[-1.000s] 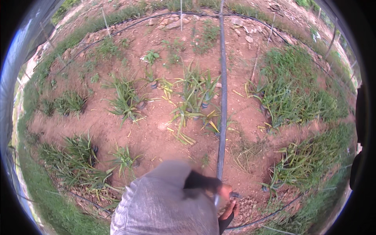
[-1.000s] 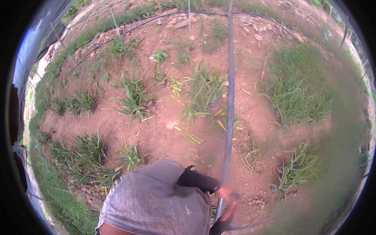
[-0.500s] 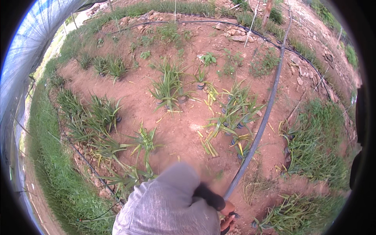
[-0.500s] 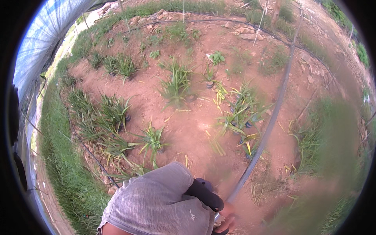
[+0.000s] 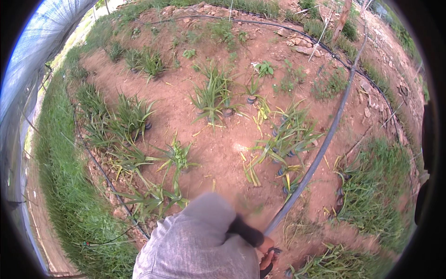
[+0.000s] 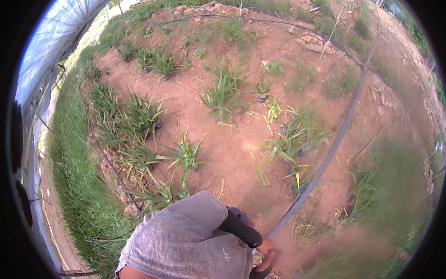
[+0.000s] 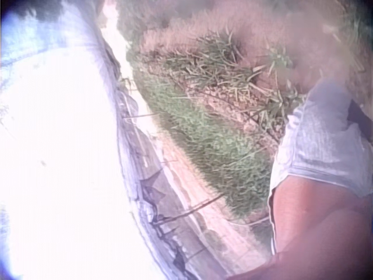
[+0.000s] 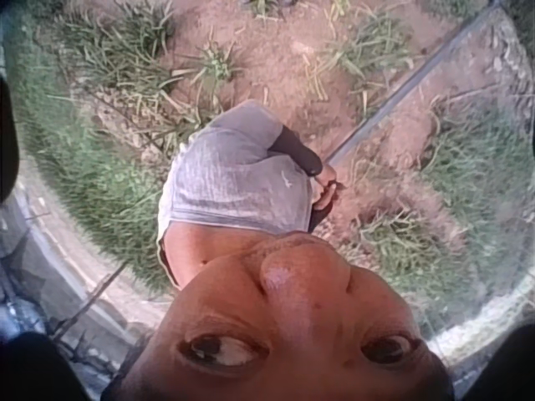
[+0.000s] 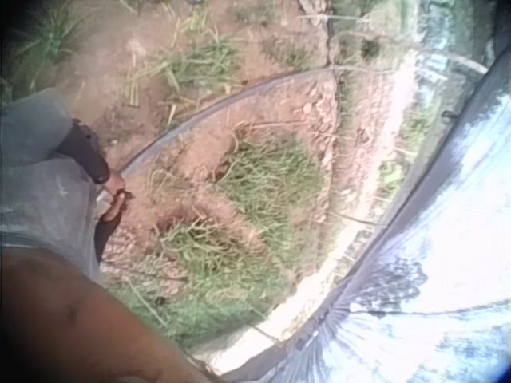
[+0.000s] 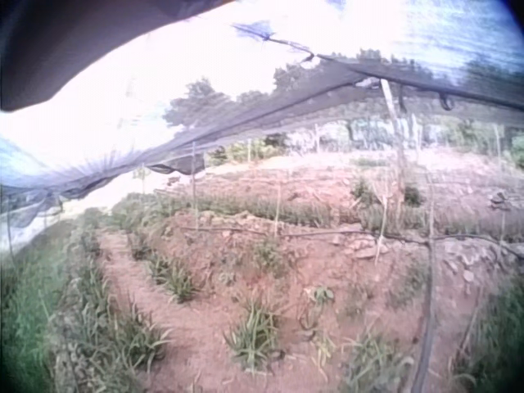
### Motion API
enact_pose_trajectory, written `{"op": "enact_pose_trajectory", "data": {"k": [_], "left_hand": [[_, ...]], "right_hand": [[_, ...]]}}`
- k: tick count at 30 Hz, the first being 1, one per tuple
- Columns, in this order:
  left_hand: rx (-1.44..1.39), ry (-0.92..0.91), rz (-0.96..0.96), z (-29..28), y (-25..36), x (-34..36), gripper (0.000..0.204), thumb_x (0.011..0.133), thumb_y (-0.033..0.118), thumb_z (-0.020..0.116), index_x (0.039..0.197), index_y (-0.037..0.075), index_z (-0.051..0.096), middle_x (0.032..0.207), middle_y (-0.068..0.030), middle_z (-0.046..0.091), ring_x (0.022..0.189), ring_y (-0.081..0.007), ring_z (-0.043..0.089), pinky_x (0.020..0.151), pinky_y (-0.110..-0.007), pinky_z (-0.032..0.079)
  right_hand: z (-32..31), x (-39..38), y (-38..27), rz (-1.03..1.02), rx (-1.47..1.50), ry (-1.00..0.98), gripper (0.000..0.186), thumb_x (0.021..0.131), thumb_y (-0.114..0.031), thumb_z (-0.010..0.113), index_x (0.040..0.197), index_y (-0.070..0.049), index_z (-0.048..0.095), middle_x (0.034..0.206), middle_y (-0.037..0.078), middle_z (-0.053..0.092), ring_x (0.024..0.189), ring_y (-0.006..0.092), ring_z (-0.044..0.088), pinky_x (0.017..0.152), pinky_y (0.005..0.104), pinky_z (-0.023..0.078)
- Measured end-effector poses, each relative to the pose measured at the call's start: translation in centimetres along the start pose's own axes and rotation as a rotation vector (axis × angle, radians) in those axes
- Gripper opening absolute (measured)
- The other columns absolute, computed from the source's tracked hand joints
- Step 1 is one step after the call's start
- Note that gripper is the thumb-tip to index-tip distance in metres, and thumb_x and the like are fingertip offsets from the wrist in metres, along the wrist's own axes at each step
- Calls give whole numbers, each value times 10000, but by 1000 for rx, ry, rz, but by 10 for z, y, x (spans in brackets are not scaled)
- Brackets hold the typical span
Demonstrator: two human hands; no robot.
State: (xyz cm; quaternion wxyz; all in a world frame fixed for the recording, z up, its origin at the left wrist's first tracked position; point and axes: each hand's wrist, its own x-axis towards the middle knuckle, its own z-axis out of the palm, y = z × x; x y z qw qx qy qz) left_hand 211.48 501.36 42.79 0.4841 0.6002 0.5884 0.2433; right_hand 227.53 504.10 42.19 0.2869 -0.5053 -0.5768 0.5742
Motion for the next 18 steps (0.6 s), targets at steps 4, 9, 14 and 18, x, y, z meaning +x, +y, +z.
{"op": "enact_pose_trajectory", "data": {"k": [4,9,14,18], "left_hand": [[7,-177,6,-1,18,-1,208,718,173,643,835,2,646,708,-153,639,592,-259,627,530,-387,496],[-236,-247,-91,0,19,-1,151,719,127,626,813,9,618,633,-107,603,479,-194,590,413,-342,466],[-143,-325,-53,0,44,21,262,697,239,662,843,22,672,782,-169,669,719,-249,632,653,-399,482],[-210,-205,96,64,-62,33,303,705,289,680,879,41,668,812,-158,668,733,-239,628,657,-385,474]], "right_hand": [[1,-16,-17,20,-12,32,288,878,-324,604,968,-56,547,797,61,578,687,135,524,566,249,399],[7,-47,-48,27,-54,75,332,933,-317,517,1076,-20,557,897,113,593,799,174,548,646,287,431],[-5,-64,-80,89,-144,198,395,978,-301,444,1198,7,556,999,166,612,907,210,571,713,315,459],[20,-63,-51,82,355,341,205,875,-267,653,875,-87,555,788,8,604,613,73,526,520,197,401]]}}
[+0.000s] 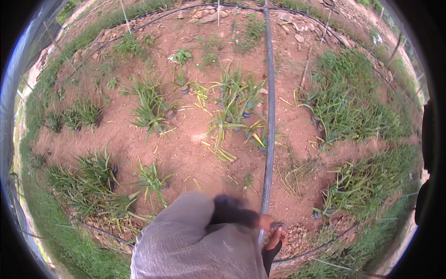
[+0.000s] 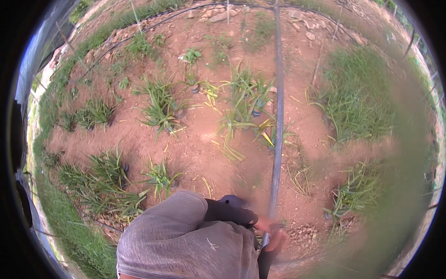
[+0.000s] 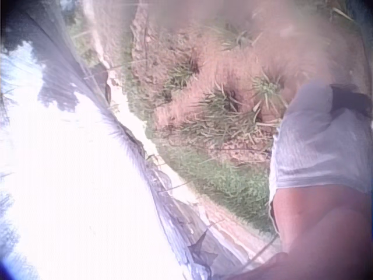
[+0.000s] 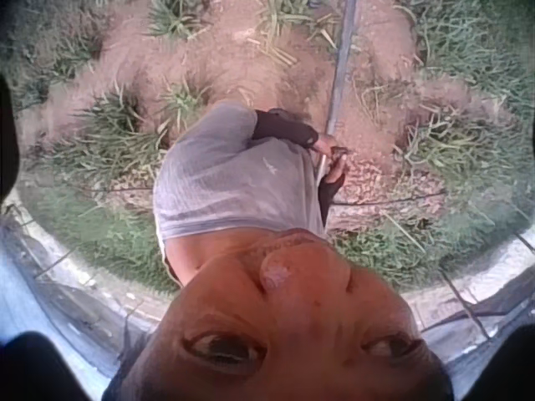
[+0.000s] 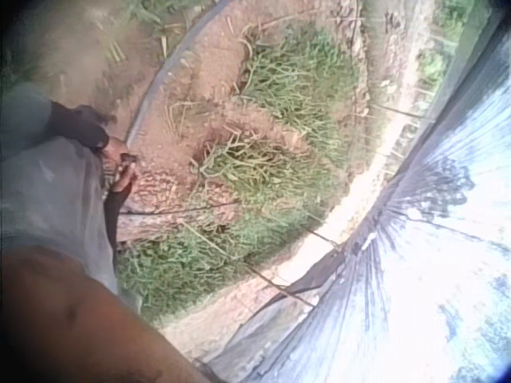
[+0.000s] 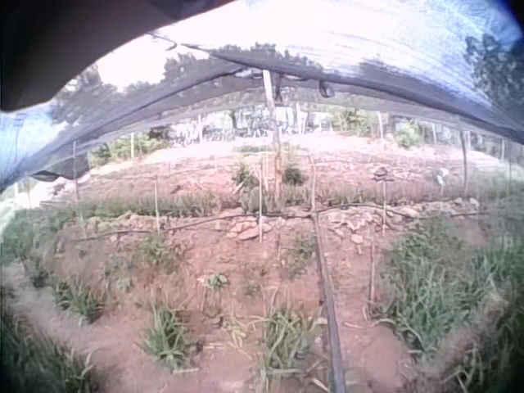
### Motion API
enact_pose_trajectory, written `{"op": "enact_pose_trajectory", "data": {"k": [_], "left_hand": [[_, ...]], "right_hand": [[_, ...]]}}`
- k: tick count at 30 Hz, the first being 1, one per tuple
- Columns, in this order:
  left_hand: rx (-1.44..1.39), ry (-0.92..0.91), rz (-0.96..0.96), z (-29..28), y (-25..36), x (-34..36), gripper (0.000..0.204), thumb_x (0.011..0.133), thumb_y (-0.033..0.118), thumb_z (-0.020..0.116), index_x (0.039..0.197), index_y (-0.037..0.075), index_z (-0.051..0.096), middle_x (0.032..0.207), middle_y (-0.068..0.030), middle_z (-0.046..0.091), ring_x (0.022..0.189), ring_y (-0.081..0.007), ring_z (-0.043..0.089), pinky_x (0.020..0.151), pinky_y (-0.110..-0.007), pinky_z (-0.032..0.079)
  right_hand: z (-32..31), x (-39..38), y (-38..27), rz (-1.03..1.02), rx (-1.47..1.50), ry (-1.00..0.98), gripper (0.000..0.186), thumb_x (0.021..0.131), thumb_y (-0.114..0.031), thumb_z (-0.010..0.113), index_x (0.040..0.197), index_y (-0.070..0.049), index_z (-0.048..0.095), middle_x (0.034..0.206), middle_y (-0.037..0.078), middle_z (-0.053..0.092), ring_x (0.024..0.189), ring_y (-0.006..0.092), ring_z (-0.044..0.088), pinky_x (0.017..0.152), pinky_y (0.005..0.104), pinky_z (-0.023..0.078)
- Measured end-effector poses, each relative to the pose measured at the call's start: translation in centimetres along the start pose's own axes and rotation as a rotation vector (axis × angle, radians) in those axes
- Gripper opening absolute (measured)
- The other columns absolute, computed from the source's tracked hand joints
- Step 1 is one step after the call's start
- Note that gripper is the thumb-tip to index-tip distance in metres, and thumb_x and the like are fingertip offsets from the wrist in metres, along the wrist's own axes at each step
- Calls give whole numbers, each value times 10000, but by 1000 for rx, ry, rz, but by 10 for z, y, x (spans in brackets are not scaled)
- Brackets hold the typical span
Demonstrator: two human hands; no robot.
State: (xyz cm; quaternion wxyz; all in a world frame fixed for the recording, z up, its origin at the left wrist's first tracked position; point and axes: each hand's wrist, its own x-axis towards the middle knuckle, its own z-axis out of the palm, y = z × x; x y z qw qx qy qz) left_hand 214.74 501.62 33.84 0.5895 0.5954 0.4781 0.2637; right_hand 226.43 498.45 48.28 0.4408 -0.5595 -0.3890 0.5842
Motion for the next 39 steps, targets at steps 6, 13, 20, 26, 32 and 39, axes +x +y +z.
{"op": "enact_pose_trajectory", "data": {"k": [6,13,20,26,32,39], "left_hand": [[114,-60,-55,-15,47,19,311,727,301,662,898,42,645,761,-135,646,727,-218,625,678,-376,472],[-356,160,-221,-66,77,4,171,831,204,679,900,66,605,694,15,552,626,-89,515,570,-266,431],[-418,98,-437,-77,85,22,180,843,189,687,940,81,581,650,38,499,491,-53,435,434,-236,348],[-396,-47,-407,-64,87,59,222,852,196,672,970,50,552,659,18,492,491,-80,455,426,-244,358],[-391,-120,-433,-63,82,88,188,856,176,659,958,50,563,645,18,511,469,-70,452,415,-235,357],[-362,-184,-447,-73,89,125,164,852,170,660,924,49,575,645,19,514,465,-73,455,417,-235,362]], "right_hand": [[-82,-5,-2,158,-87,-114,268,905,-273,611,1045,-47,572,911,30,612,797,112,565,681,242,464],[-183,-101,38,635,-467,-72,309,895,-282,607,1063,-23,591,872,49,621,748,153,568,672,277,471],[-200,-203,42,875,-272,181,291,897,-278,605,1037,-23,593,847,46,616,729,147,562,656,278,465],[-179,-267,30,970,-132,383,277,898,-274,604,1015,-23,594,826,43,611,712,143,558,642,278,459],[-148,-304,18,1060,-11,515,264,899,-270,603,993,-23,595,805,40,607,695,138,553,629,278,453],[-112,-312,2,1121,88,607,251,900,-266,602,967,-23,596,780,37,602,675,132,547,613,278,446]]}}
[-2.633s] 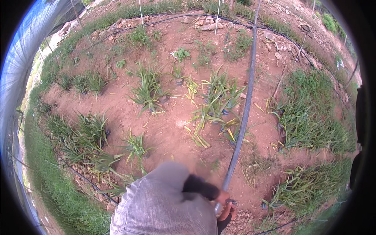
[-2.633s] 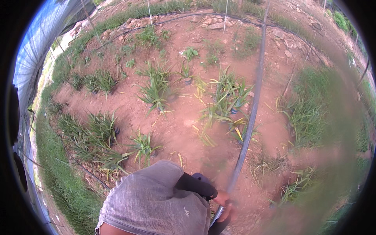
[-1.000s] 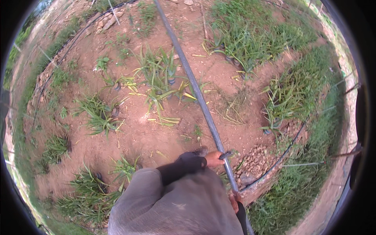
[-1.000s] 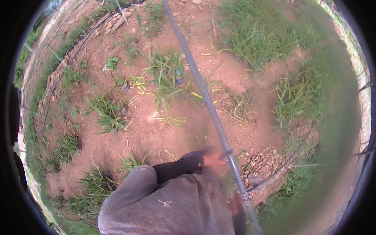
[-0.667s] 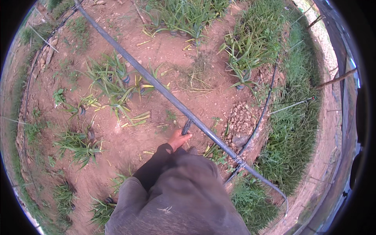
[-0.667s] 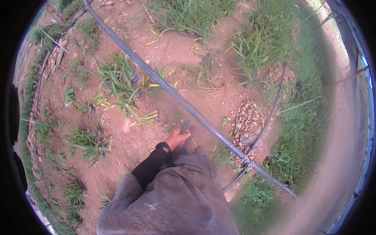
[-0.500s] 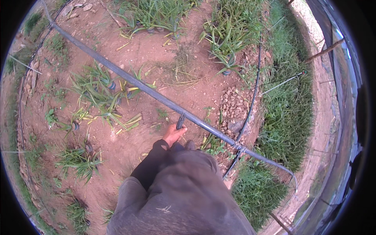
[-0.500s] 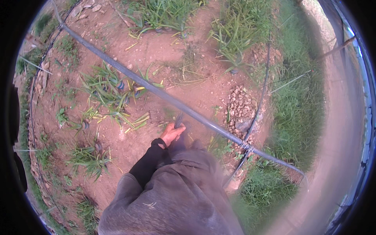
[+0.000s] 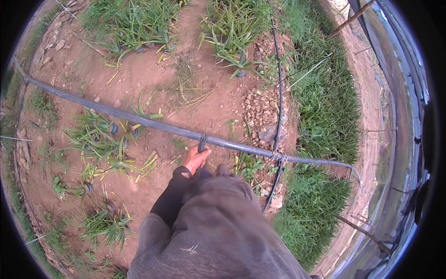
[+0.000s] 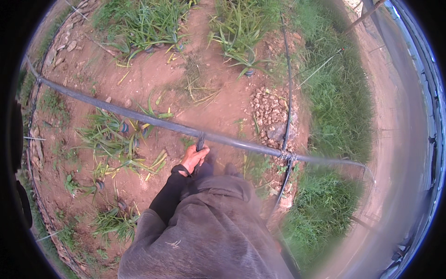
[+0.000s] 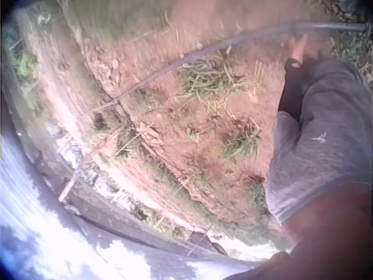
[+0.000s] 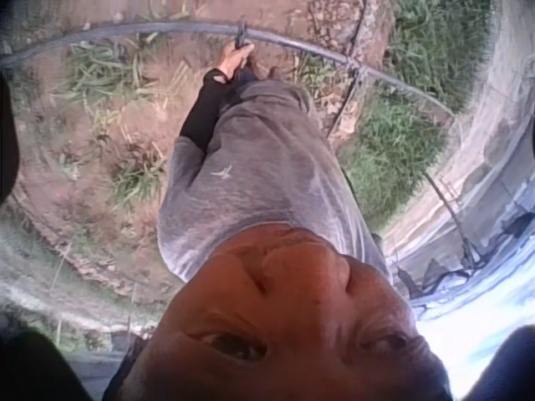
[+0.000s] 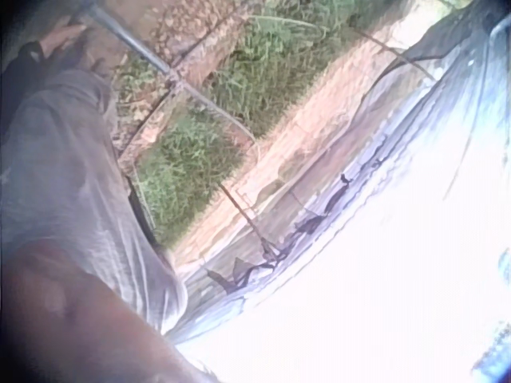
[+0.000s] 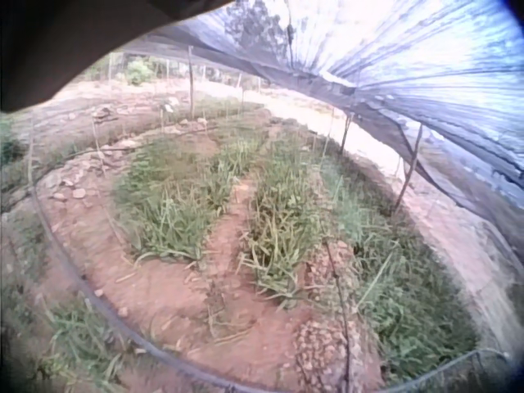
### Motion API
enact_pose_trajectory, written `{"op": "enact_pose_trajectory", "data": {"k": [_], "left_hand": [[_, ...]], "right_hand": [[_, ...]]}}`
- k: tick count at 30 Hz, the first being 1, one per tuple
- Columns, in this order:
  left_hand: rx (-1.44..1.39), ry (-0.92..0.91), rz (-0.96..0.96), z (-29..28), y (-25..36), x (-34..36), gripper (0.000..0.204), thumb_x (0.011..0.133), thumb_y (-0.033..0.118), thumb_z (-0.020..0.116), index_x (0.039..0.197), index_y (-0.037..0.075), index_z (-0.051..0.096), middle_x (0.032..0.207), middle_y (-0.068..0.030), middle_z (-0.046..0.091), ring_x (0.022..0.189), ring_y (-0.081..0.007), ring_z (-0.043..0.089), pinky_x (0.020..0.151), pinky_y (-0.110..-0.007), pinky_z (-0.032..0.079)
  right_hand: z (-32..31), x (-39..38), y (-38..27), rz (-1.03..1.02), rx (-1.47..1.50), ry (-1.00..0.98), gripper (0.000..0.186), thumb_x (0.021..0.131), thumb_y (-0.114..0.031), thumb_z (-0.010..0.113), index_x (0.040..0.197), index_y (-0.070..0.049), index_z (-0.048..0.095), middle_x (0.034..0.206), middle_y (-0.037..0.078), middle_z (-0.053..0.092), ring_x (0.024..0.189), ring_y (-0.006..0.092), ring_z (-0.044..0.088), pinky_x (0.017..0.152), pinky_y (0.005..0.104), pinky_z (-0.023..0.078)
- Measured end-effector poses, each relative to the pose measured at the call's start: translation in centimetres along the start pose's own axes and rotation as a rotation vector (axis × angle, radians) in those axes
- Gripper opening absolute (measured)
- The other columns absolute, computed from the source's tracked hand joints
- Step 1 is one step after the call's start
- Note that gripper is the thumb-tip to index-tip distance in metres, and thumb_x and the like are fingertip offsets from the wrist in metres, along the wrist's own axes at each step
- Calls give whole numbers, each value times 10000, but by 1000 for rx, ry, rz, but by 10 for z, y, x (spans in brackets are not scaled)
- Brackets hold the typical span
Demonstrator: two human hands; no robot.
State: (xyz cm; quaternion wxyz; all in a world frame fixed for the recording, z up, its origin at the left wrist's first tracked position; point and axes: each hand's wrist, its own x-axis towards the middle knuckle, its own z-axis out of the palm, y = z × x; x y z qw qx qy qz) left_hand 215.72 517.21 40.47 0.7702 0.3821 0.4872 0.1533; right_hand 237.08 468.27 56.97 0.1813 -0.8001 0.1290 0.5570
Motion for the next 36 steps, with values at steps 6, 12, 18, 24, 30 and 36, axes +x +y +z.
{"op": "enact_pose_trajectory", "data": {"k": [6,12,18,24,30,36], "left_hand": [[22,-46,-17,-10,17,17,133,852,161,656,900,62,581,655,24,520,460,-70,449,415,-234,356],[17,-66,-60,-19,20,32,140,852,167,659,894,59,580,661,22,525,459,-69,455,413,-233,358],[67,-89,-71,-26,22,40,157,852,179,660,909,56,581,661,20,525,462,-75,463,416,-239,365],[88,-117,-112,-25,22,48,177,852,189,662,938,60,577,656,23,516,482,-77,474,430,-239,370],[-143,-259,-247,-4,37,54,170,863,203,654,953,87,568,638,38,471,508,-85,455,455,-244,352],[-313,-443,-281,67,76,57,168,890,180,616,1003,68,565,671,28,457,545,-95,461,491,-252,371]], "right_hand": [[27,-16,-8,29,67,-2,242,902,-262,601,945,-23,597,759,34,597,658,127,543,599,278,440],[56,-20,-27,36,97,-14,236,903,-258,600,923,-24,598,737,31,592,641,123,538,586,278,434],[74,-26,-41,42,110,-34,231,904,-254,599,901,-24,600,716,28,588,624,118,533,572,279,428],[88,-31,-50,37,135,-49,228,905,-251,598,879,-24,601,695,26,583,607,113,528,558,279,422],[92,-24,-57,4,160,-94,229,906,-247,596,857,-24,602,674,23,579,590,108,524,545,279,416],[85,-12,-67,-77,188,-171,231,908,-243,595,835,-24,603,652,20,574,573,103,519,531,279,410]]}}
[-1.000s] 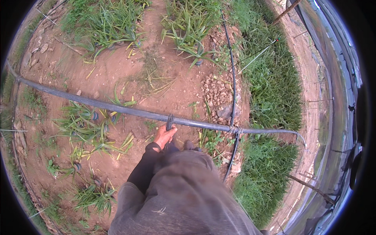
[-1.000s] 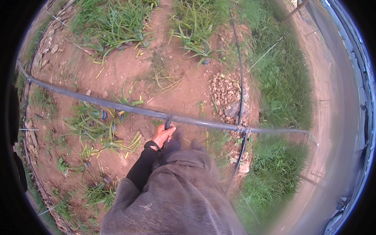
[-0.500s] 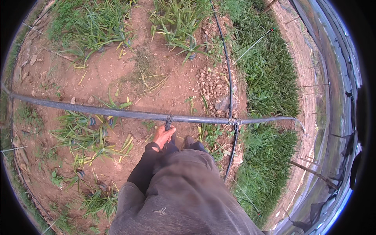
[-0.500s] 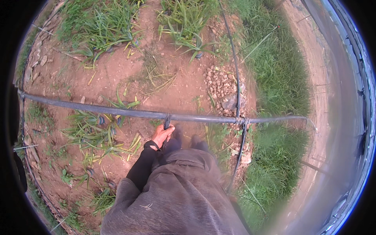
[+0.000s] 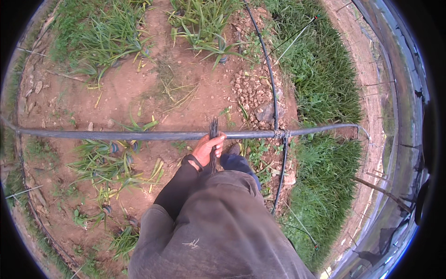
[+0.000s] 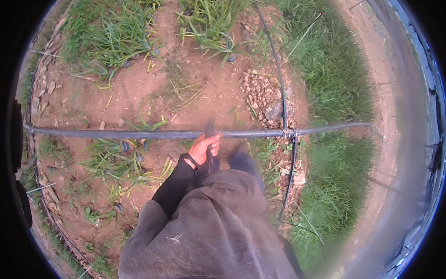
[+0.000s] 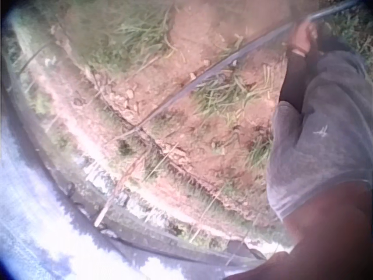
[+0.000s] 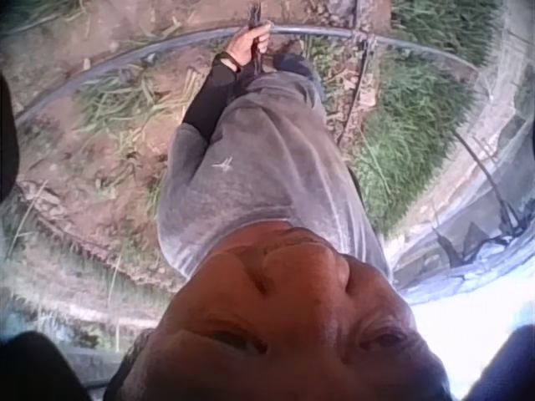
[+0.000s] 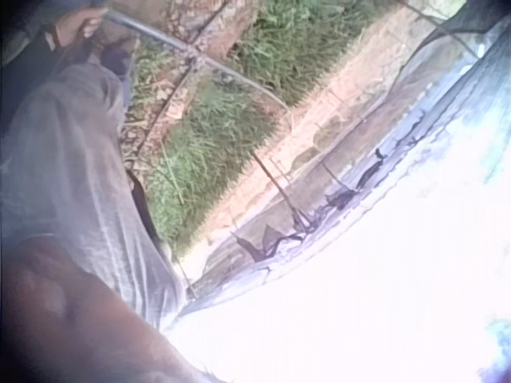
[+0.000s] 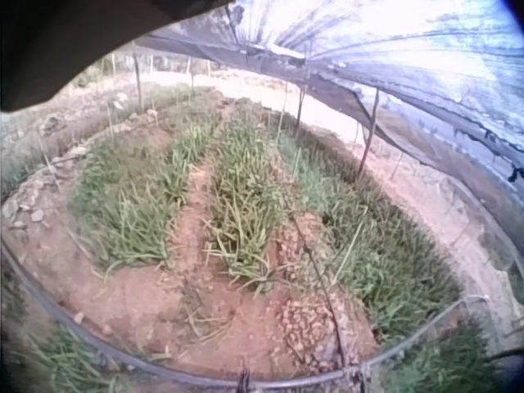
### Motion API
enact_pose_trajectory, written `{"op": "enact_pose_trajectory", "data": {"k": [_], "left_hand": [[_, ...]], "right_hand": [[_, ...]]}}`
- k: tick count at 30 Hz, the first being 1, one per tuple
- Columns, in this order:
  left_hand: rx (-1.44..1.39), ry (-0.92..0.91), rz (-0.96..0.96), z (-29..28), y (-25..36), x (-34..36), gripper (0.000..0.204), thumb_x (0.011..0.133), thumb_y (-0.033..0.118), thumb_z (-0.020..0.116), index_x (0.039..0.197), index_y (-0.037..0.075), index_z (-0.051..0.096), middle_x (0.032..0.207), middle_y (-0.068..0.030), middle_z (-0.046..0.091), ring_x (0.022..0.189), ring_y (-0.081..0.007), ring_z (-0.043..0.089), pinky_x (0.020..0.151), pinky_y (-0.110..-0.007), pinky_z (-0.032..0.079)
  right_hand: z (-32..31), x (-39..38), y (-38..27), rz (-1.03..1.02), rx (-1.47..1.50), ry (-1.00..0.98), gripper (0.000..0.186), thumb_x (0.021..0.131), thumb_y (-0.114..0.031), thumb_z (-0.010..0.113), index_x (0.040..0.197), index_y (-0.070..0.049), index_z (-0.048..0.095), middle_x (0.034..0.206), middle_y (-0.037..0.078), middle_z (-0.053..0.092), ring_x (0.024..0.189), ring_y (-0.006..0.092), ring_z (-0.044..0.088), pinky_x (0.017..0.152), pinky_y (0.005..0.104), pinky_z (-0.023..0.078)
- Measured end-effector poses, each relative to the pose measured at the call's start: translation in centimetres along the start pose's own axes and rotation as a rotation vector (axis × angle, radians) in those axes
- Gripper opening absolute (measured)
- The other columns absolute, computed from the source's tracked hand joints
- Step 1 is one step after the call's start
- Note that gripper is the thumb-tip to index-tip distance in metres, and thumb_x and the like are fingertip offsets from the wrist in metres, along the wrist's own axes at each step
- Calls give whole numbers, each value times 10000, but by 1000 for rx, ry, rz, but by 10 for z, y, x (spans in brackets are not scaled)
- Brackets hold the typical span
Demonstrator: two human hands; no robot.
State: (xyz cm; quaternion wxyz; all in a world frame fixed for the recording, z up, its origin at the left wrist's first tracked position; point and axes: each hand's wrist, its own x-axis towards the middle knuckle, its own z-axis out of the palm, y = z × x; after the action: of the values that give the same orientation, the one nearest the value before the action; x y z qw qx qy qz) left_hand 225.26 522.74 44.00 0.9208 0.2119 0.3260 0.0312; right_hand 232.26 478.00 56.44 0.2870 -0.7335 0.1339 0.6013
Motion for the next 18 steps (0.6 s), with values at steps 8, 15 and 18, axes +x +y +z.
{"op": "enact_pose_trajectory", "data": {"k": [8,15,18], "left_hand": [[67,-219,-63,114,-14,44,180,895,163,597,1040,68,550,703,25,455,568,-91,457,526,-258,374],[454,-232,-6,184,-63,83,198,902,194,606,1041,56,573,759,23,534,601,-57,490,535,-229,396],[632,-172,149,208,-87,92,254,895,238,626,1037,30,587,758,1,562,608,-73,516,520,-239,405]], "right_hand": [[-44,94,-94,-556,43,74,193,915,-200,592,817,-34,602,646,-15,550,581,57,480,524,246,385],[-38,90,-250,-1109,-13,389,201,845,-168,681,937,3,627,716,12,598,633,77,533,583,239,448],[-48,98,-265,-1147,-57,472,252,803,-171,719,964,-2,621,773,59,642,682,104,600,598,251,480]]}}
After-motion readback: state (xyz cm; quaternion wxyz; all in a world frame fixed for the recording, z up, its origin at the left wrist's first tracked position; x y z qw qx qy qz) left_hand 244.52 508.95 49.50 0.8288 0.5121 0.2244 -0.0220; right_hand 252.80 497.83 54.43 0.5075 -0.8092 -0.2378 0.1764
